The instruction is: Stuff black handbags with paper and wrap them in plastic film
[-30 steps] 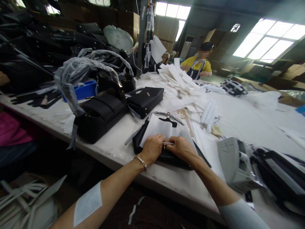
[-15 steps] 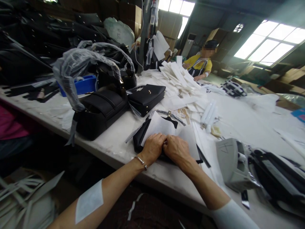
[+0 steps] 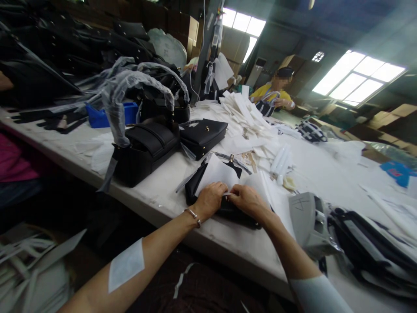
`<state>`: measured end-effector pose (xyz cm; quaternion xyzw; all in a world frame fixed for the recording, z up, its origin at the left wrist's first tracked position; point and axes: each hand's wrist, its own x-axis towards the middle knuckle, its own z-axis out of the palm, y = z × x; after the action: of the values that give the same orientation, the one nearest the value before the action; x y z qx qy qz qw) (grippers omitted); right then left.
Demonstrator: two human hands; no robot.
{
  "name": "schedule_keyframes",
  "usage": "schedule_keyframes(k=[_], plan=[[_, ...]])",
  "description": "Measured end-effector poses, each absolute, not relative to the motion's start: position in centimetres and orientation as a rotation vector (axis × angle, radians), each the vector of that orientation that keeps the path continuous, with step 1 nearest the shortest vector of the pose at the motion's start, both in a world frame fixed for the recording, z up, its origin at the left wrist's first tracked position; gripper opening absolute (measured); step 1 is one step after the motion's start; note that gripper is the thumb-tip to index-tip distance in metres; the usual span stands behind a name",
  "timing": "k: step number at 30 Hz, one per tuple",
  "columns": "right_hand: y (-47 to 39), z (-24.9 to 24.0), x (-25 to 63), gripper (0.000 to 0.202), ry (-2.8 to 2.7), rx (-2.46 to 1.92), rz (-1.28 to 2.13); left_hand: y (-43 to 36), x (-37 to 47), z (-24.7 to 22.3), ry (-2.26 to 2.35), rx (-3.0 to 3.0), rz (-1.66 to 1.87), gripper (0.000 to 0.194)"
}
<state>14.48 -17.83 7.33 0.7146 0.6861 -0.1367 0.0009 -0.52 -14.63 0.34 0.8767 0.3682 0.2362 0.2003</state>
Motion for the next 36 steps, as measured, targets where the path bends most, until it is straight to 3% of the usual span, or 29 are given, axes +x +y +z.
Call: schedule_keyframes(k=[3,7,9,16,21,29,36], plan=[[-18.7,9.8,16.0,0.037,2.422,2.156,-0.334,-14.4,-0.5,0.4,1.042,2.417,0.672,0.028],[-21.0,11.4,14.9,0.018,2.566,2.024,0.081,-14.2,-0.4,0.4,1.064,2.372,0.701,0.025],[-21.8,10.9,13.7,0.028,2.481,1.973,0.088,-14.1,-0.4,0.4,1.073,2.355,0.714,0.023],[-20.1,7.6,12.0,0.038,1.997,2.231,0.213,-14.2,-0.3,0.2,1.087,2.350,0.734,0.022],[-18.7,6.8,11.3,0.033,1.966,2.203,0.141,-14.1,-0.1,-0.2,1.084,2.342,0.770,0.024],[-19.1,5.9,11.1,0.019,2.116,2.095,0.403,-14.0,0.1,-0.4,1.160,2.263,0.832,0.022],[-18.2,6.7,10.8,0.032,1.979,2.060,0.341,-14.0,0.1,-0.7,1.125,2.243,0.868,0.022]])
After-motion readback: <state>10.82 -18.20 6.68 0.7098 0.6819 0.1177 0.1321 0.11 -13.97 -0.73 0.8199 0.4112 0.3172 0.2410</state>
